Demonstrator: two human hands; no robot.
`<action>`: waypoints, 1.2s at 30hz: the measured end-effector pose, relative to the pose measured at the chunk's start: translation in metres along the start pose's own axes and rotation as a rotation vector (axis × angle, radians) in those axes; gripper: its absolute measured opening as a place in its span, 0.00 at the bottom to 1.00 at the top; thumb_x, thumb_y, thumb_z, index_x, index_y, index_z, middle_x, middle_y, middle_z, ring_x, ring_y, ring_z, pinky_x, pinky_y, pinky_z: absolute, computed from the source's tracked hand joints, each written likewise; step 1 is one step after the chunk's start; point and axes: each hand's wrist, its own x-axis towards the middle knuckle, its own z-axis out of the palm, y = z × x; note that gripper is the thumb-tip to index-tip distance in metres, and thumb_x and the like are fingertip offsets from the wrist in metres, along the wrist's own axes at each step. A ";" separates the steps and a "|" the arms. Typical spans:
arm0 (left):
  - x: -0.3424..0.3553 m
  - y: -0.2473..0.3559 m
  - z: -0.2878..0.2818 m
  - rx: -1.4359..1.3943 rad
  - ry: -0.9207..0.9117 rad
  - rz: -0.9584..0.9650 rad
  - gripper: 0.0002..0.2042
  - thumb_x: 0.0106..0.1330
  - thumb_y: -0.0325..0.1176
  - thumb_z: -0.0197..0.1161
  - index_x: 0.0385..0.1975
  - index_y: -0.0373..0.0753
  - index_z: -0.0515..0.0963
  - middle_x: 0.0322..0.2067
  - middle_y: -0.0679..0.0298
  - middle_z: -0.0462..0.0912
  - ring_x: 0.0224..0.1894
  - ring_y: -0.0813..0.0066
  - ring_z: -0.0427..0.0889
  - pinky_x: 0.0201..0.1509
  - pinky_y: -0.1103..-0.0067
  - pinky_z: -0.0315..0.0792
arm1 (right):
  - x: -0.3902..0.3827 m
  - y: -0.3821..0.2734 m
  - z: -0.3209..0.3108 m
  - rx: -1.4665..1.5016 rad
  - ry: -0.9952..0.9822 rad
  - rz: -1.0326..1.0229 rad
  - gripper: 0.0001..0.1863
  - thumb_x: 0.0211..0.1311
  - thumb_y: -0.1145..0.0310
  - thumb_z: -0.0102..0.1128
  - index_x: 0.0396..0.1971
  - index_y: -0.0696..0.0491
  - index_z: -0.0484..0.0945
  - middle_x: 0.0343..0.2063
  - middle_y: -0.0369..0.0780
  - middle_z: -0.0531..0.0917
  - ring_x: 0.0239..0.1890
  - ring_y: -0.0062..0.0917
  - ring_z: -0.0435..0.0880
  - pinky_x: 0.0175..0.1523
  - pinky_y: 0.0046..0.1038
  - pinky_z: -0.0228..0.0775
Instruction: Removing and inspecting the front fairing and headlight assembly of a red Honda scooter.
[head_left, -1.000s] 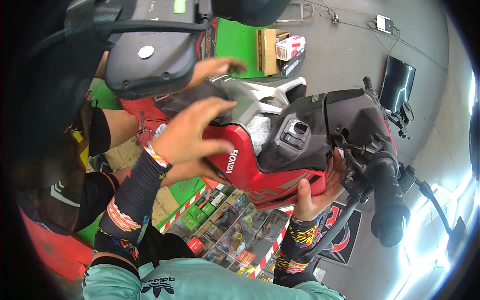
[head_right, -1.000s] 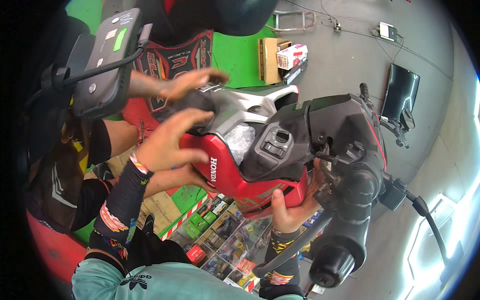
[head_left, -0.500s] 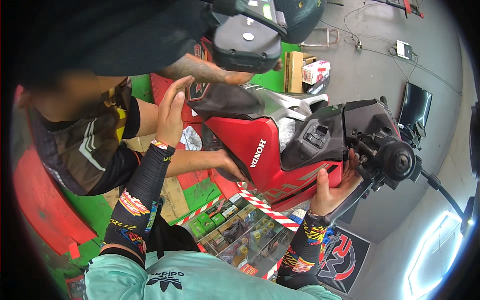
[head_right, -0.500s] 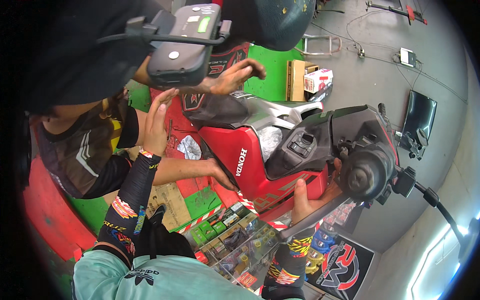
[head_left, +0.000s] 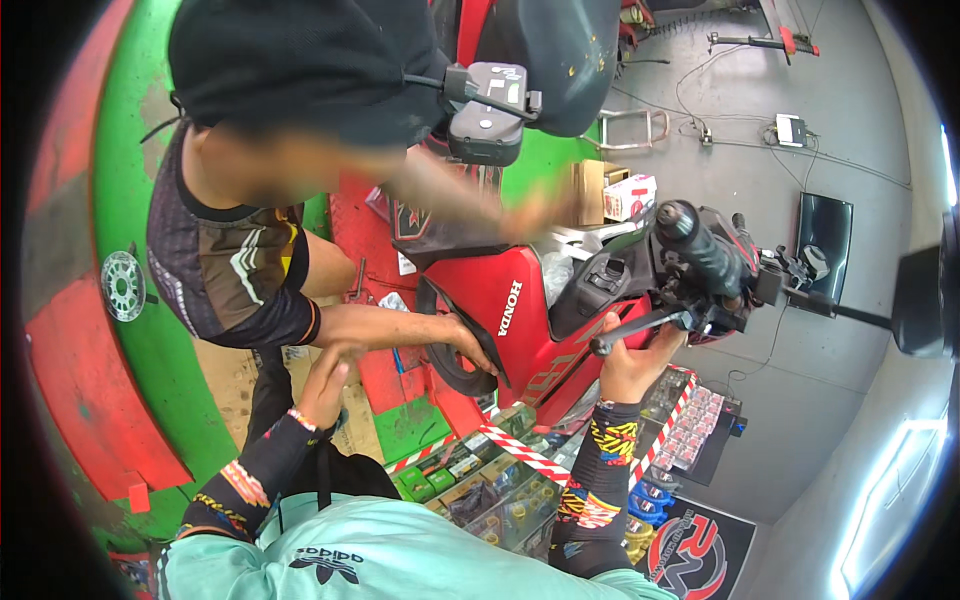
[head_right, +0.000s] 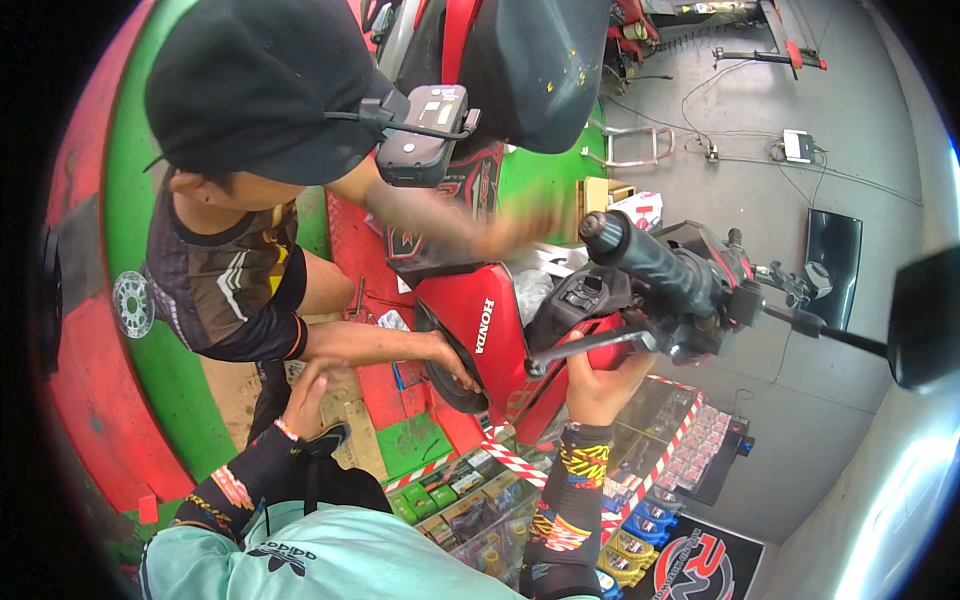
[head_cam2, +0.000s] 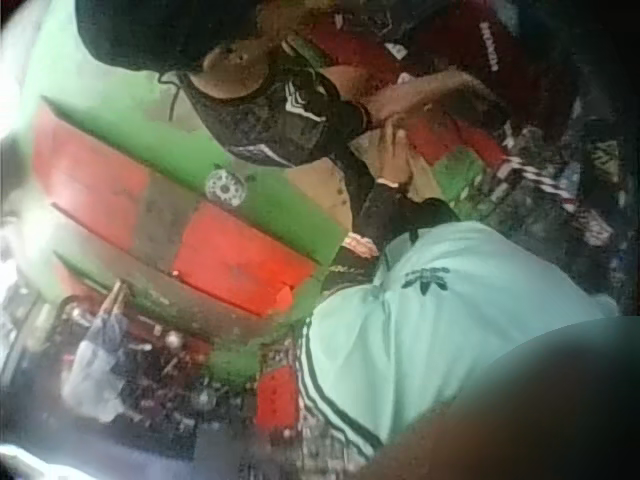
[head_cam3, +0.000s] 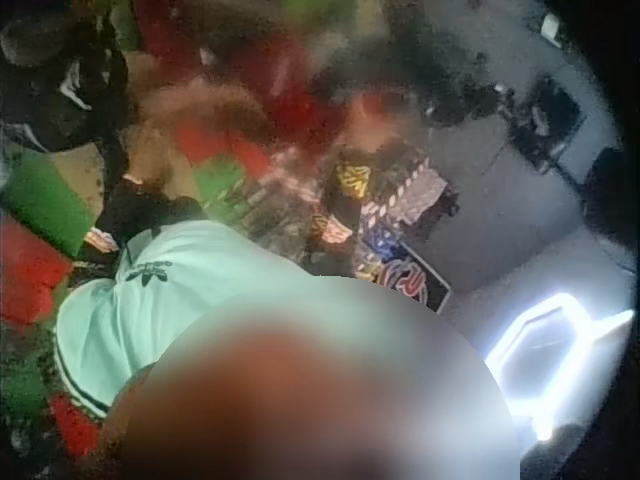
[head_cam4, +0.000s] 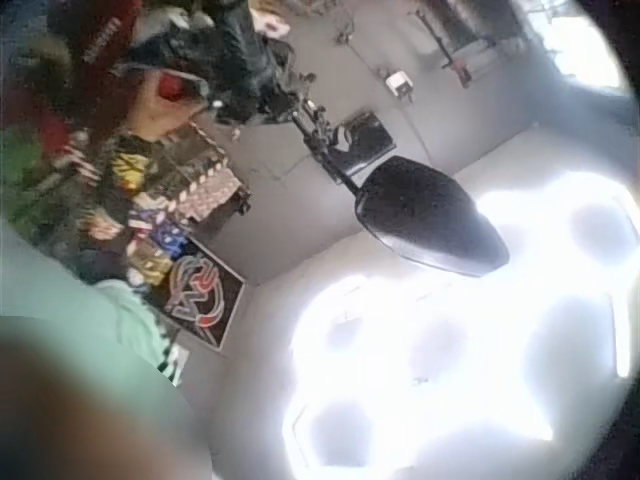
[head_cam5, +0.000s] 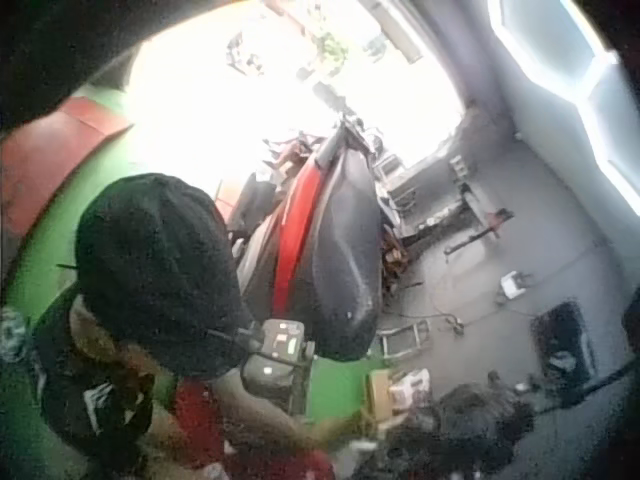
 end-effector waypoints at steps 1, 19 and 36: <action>-0.017 0.001 -0.006 0.013 0.018 -0.008 0.24 0.81 0.48 0.45 0.59 0.31 0.74 0.54 0.52 0.82 0.58 0.61 0.80 0.64 0.69 0.71 | 0.001 -0.001 0.000 0.019 -0.008 0.020 0.50 0.53 0.70 0.81 0.73 0.61 0.61 0.69 0.49 0.70 0.72 0.39 0.68 0.79 0.38 0.52; -0.112 0.018 -0.073 0.138 0.388 0.053 0.23 0.81 0.44 0.49 0.65 0.32 0.70 0.52 0.55 0.82 0.51 0.66 0.81 0.57 0.71 0.75 | 0.001 0.022 -0.002 0.000 0.036 -0.121 0.30 0.50 0.61 0.81 0.49 0.61 0.79 0.48 0.51 0.82 0.54 0.50 0.80 0.62 0.45 0.72; -0.011 0.154 0.032 0.530 -0.135 0.395 0.17 0.71 0.29 0.61 0.58 0.34 0.79 0.51 0.51 0.86 0.54 0.60 0.86 0.61 0.68 0.76 | -0.029 0.025 0.001 -0.154 0.297 -0.019 0.52 0.46 0.45 0.83 0.67 0.56 0.68 0.63 0.50 0.75 0.67 0.49 0.72 0.71 0.52 0.62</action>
